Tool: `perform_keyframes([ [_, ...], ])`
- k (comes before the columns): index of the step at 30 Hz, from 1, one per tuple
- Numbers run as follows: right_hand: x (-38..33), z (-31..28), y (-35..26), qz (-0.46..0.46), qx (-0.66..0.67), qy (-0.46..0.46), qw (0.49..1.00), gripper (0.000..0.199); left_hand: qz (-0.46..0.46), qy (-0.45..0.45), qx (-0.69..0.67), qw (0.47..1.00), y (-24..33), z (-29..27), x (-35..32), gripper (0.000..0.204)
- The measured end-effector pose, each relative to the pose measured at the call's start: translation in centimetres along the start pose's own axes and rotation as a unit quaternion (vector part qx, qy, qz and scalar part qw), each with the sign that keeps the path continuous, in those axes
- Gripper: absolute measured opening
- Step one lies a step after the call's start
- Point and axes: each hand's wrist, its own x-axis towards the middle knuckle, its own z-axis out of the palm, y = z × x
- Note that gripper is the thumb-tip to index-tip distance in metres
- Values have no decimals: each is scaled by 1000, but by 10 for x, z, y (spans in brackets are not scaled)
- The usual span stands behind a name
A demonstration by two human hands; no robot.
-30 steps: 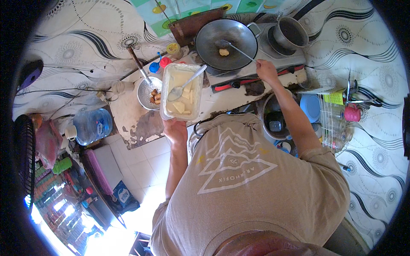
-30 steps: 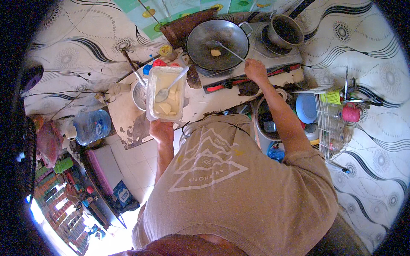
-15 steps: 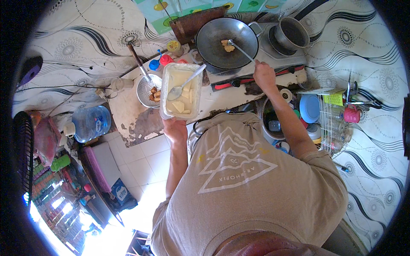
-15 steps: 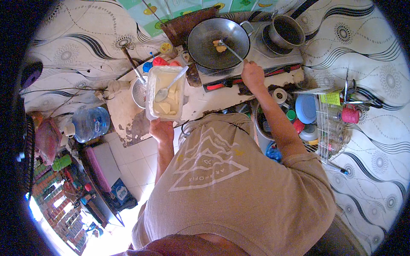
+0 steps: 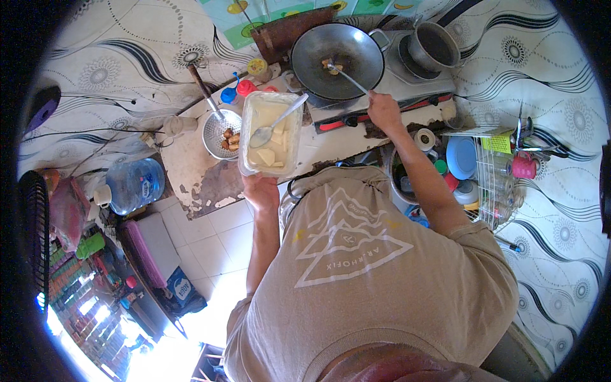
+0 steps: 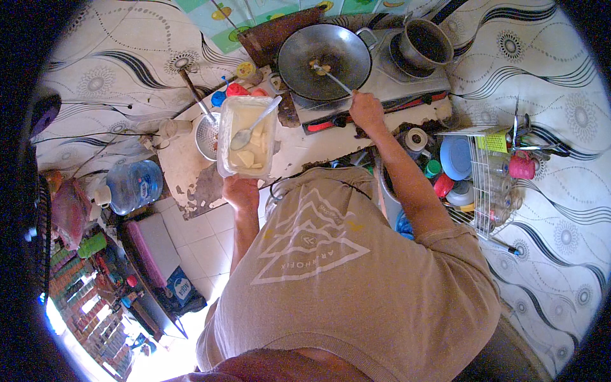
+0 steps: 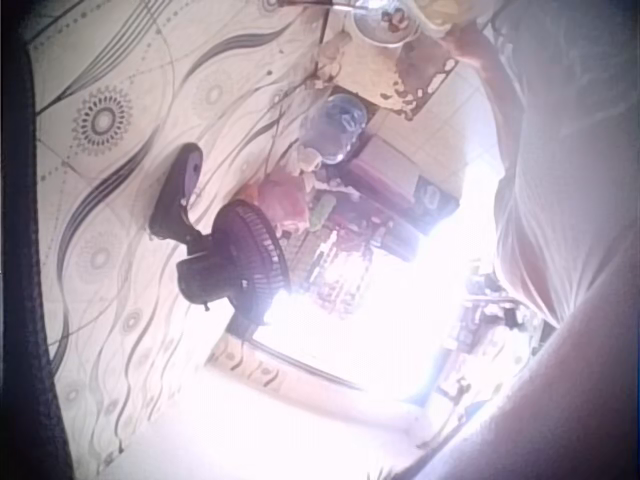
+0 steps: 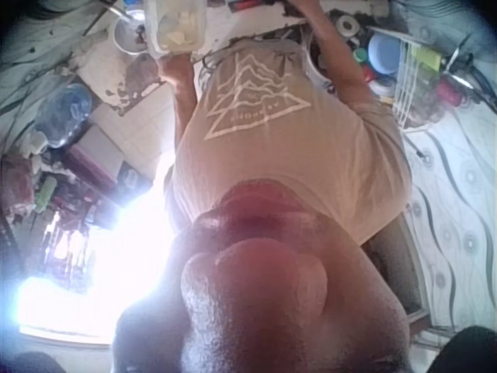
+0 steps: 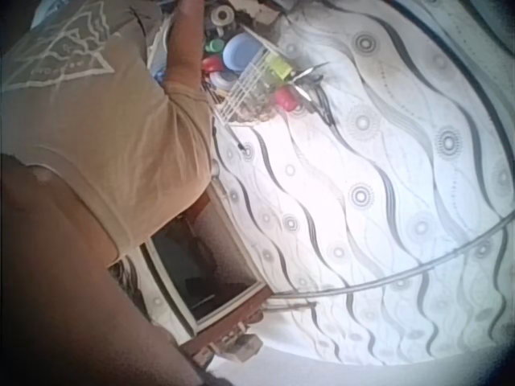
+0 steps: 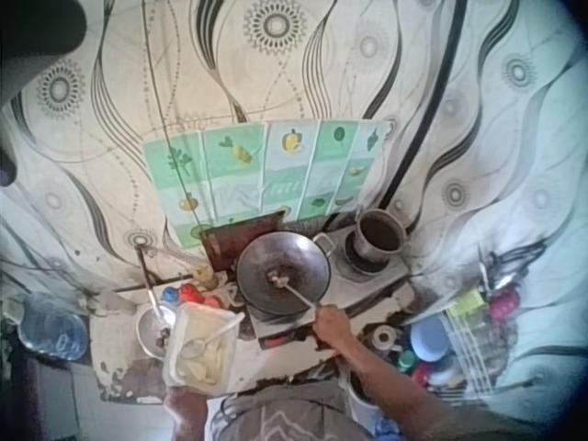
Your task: The person prepares and fries food in a pan, using a spoon to scoop batter into a pan with oil and turning the food as it cooks.
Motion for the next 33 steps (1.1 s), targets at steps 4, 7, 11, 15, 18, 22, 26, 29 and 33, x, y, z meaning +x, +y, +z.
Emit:
perform_keyframes([
  [4, 0, -6, 2, 7, -22, 17, 1000, 23, -3, -23, 1, 1000, 4, 5, -1, 57],
  [7, -3, -9, -4, -31, -35, 1, 999, 24, 1, -30, 6, 1000, 9, 10, -3, 60],
  [11, -2, -5, 1, -19, -56, -17, 998, 28, 2, -39, 16, 999, 9, 7, 1, 61],
  [15, -4, -12, -1, -23, -45, -5, 999, 27, -5, -38, 10, 999, 9, 7, 3, 60],
  [18, 4, -9, 4, 0, -64, 18, 998, 25, -11, -45, 9, 999, 9, 6, 4, 59],
  [22, 10, -21, 1, 51, -44, 18, 998, 25, 2, -28, 21, 999, 10, 9, 3, 57],
  [26, 12, -22, 6, 75, -15, 37, 996, 25, 11, -41, 15, 999, 7, 3, 7, 56],
  [29, 10, -22, 1, 50, -23, 16, 998, 24, 9, -43, 4, 999, 6, 3, 6, 55],
  [33, 8, -20, -14, 34, -30, -11, 999, 24, 3, -35, 14, 999, 2, 2, 5, 54],
])
